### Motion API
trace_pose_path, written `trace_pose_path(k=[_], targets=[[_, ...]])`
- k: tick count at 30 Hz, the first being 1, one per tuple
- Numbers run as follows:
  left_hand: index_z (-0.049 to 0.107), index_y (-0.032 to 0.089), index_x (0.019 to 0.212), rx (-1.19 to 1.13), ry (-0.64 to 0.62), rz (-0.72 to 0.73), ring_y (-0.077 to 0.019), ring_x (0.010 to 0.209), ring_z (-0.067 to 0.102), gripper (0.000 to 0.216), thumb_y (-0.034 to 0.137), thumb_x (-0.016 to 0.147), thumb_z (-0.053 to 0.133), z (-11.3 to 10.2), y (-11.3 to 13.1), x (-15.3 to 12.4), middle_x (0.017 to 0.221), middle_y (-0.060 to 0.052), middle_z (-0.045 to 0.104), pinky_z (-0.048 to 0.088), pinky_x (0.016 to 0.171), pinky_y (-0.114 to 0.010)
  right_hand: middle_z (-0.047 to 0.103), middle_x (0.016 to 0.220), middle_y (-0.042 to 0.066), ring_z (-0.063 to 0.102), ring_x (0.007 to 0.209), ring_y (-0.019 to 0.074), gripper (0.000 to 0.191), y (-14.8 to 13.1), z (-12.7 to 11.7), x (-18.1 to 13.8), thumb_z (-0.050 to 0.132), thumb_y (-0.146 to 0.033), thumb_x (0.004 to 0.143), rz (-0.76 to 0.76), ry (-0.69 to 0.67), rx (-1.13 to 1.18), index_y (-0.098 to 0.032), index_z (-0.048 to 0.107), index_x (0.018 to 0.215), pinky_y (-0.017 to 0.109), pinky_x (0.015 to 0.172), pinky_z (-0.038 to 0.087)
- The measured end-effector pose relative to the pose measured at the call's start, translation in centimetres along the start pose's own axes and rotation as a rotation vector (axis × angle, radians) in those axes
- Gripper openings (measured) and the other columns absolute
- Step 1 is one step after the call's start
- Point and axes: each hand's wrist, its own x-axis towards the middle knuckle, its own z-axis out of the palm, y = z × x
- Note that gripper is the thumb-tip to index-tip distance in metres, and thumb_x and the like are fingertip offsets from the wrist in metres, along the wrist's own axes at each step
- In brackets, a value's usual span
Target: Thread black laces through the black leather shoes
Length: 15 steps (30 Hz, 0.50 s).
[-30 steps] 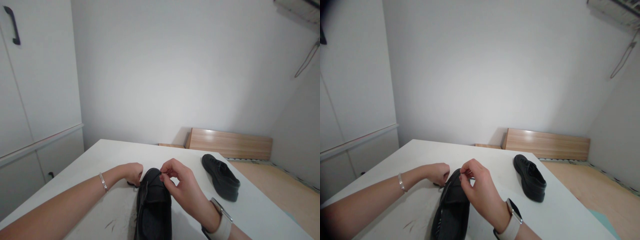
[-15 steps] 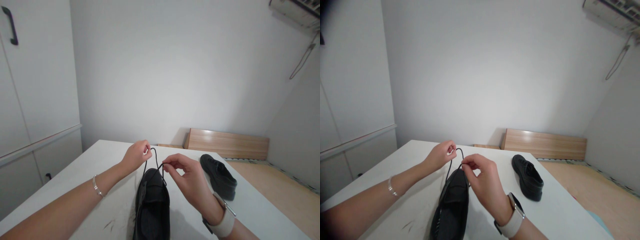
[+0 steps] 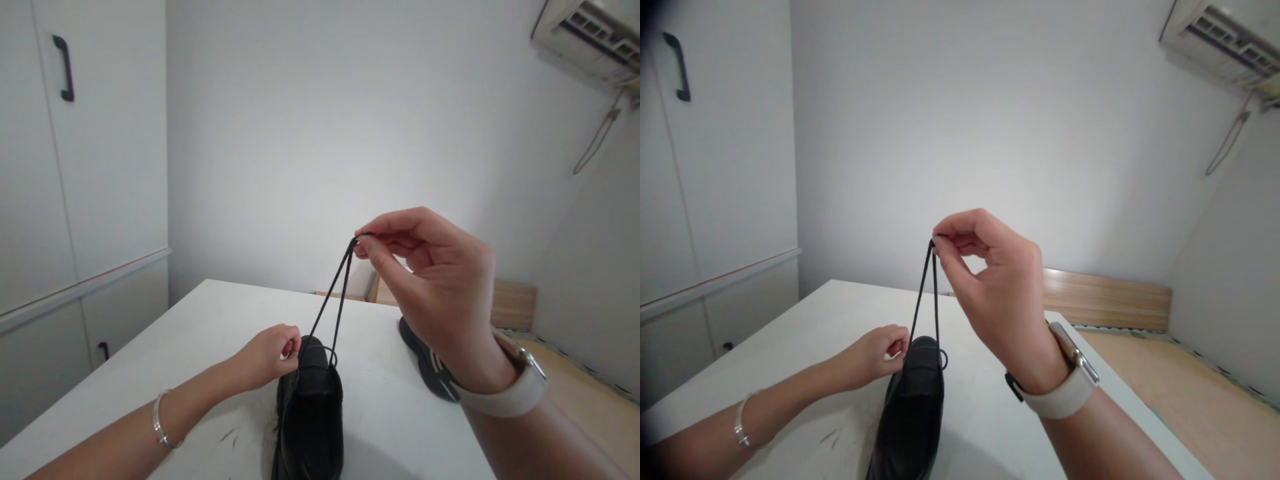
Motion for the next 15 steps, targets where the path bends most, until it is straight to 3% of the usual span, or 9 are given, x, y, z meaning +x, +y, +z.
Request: trace_pose_path(k=[6, 12, 15], targets=[[0.056, 0.019, 0.076, -0.189, -0.079, 0.02, -0.015, 0.07, 0.051, 0.003, 0.022, 0.074, 0.057, 0.1, -0.6, 0.2, 0.075, 0.001, 0.057, 0.04, 0.067, -0.025, 0.069, 0.083, -0.001, 0.069, 0.076, 0.0129, 0.012, -0.9, 0.9, 2.2, 0.064, -0.008, 0.087, -0.082, 0.03, 0.006, -0.019, 0.066, 0.091, 0.028, 0.073, 0.06], [0.063, 0.016, 0.091, -0.427, -0.147, -0.023, -0.0196, 0.083, 0.063, 0.041, 0.052, 0.091, 0.045, 0.5, 0.5, 1.0, 0.088, -0.007, 0.071, 0.049, 0.078, -0.03, 0.067, 0.08, -0.001, 0.067, 0.075, 0.013, 0.012, -0.8, 1.9, 3.6, 0.062, -0.007, 0.086, -0.142, 0.006, -0.07, -0.019, 0.064, 0.088, 0.029, 0.073, 0.058], [0.063, 0.014, 0.096, -0.533, -0.146, -0.08, -0.0215, 0.082, 0.066, 0.074, 0.072, 0.092, 0.018, 1.4, 0.3, 1.3, 0.085, -0.01, 0.072, 0.051, 0.08, -0.033, 0.067, 0.081, -0.001, 0.066, 0.074, 0.0129, 0.014, -0.1, 2.1, 4.1, 0.061, -0.006, 0.085, -0.176, 0.018, -0.114, -0.019, 0.063, 0.087, 0.028, 0.071, 0.058]])
